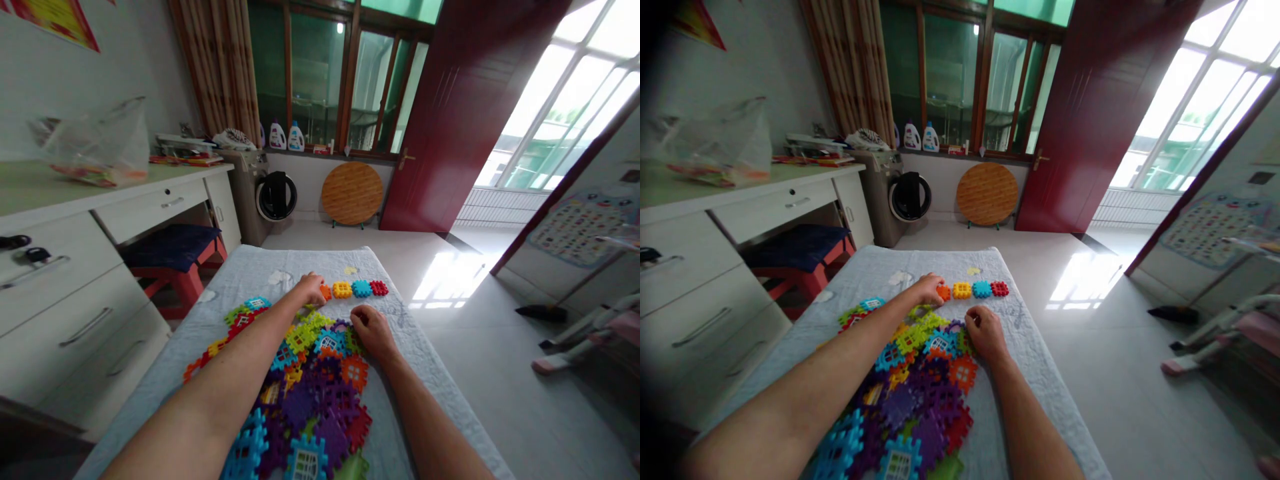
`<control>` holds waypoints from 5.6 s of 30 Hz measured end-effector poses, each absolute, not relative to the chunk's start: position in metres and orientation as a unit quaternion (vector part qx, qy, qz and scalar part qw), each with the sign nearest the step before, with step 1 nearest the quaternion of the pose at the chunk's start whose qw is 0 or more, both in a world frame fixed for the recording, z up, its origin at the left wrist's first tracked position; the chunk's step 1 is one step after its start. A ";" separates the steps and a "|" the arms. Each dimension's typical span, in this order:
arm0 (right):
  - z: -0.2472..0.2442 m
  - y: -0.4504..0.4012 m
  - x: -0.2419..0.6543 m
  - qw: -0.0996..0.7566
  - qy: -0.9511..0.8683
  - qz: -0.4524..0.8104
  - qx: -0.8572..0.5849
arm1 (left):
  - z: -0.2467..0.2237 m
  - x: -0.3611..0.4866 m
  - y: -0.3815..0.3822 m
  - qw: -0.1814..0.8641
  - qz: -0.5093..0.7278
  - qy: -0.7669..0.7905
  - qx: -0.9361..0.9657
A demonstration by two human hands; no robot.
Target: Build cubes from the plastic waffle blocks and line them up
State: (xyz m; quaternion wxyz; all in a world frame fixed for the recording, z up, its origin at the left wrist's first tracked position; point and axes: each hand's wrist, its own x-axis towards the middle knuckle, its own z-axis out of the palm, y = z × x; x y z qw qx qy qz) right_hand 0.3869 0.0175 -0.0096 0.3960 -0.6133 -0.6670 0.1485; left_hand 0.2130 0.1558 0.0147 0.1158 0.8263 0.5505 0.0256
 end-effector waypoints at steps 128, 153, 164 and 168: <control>-0.018 0.022 0.394 0.378 -0.668 0.167 -0.619 | 0.037 0.124 0.080 0.143 -0.040 0.443 0.884; -0.015 0.020 0.393 0.370 -0.670 0.165 -0.622 | 0.028 0.155 0.114 0.096 -0.055 0.462 0.880; -0.016 0.020 0.392 0.384 -0.662 0.169 -0.621 | 0.031 0.150 0.155 0.052 0.002 0.514 0.856; -0.015 0.020 0.392 0.385 -0.660 0.170 -0.622 | 0.023 0.151 0.164 0.070 -0.003 0.522 0.850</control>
